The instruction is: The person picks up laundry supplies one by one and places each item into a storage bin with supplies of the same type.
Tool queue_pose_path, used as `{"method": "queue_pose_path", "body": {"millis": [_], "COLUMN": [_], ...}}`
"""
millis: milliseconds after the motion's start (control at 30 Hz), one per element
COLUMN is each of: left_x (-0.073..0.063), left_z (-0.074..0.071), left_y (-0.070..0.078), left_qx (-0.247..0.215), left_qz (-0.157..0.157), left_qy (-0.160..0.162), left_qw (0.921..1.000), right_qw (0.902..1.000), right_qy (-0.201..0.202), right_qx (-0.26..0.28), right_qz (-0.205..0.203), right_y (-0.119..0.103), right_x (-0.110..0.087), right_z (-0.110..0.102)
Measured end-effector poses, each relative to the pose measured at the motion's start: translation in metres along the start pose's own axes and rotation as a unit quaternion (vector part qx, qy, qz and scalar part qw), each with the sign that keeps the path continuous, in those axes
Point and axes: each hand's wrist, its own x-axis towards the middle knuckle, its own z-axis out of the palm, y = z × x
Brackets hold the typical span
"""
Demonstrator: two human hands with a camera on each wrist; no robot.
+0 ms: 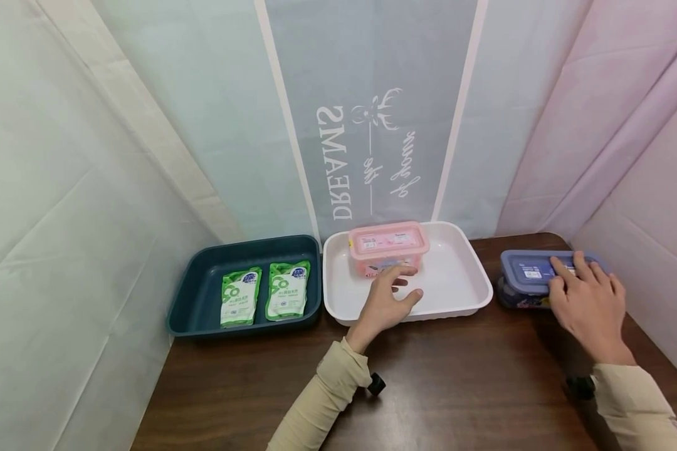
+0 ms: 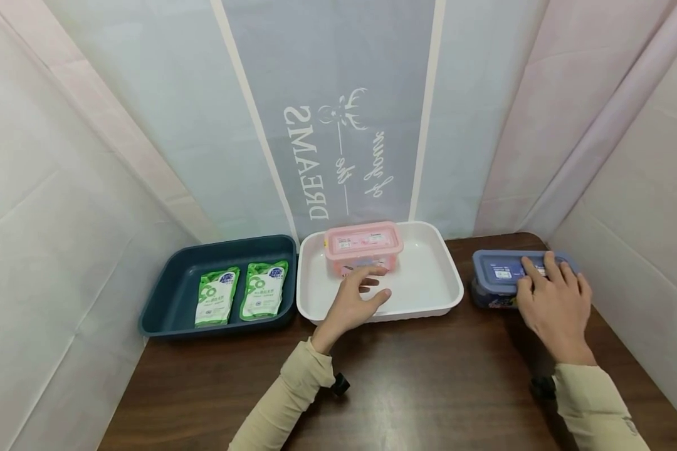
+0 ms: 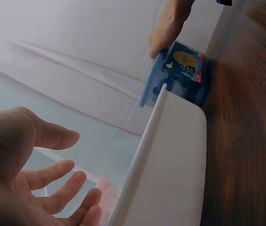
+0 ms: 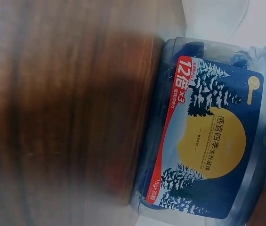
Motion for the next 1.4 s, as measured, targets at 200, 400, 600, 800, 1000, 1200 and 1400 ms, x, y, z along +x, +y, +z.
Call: {"method": "queue_pose_path", "body": {"millis": [200, 400, 600, 800, 1000, 1200, 1400], "left_x": [-0.004, -0.006, -0.007, -0.011, -0.017, -0.021, -0.024], "left_z": [0.003, 0.008, 0.013, 0.02, 0.027, 0.032, 0.039], "left_y": [0.006, 0.01, 0.012, 0.015, 0.02, 0.022, 0.023], "left_qx": [0.0, 0.005, 0.005, 0.016, -0.001, -0.026, -0.033], "left_qz": [0.009, 0.017, 0.025, 0.037, 0.024, 0.032, 0.018], "left_qy": [-0.016, -0.029, -0.044, -0.062, -0.087, -0.107, -0.129], "left_qw": [0.9998, 0.9994, 0.9987, 0.9973, 0.9959, 0.9935, 0.9909], "right_qw": [1.0, 1.0, 0.9999, 0.9998, 0.9998, 0.9997, 0.9996], "right_qy": [0.007, 0.009, 0.008, 0.013, 0.015, 0.023, 0.027], "right_qx": [-0.003, -0.003, -0.01, -0.016, -0.015, -0.011, 0.002], "right_qz": [-0.002, -0.004, -0.006, -0.004, -0.005, -0.008, -0.007], "right_y": [-0.003, -0.007, -0.014, -0.019, -0.024, -0.033, -0.042], "right_x": [-0.013, -0.024, -0.034, -0.044, -0.058, -0.069, -0.079], "right_z": [-0.001, -0.004, -0.007, -0.006, -0.007, -0.008, -0.008]}}
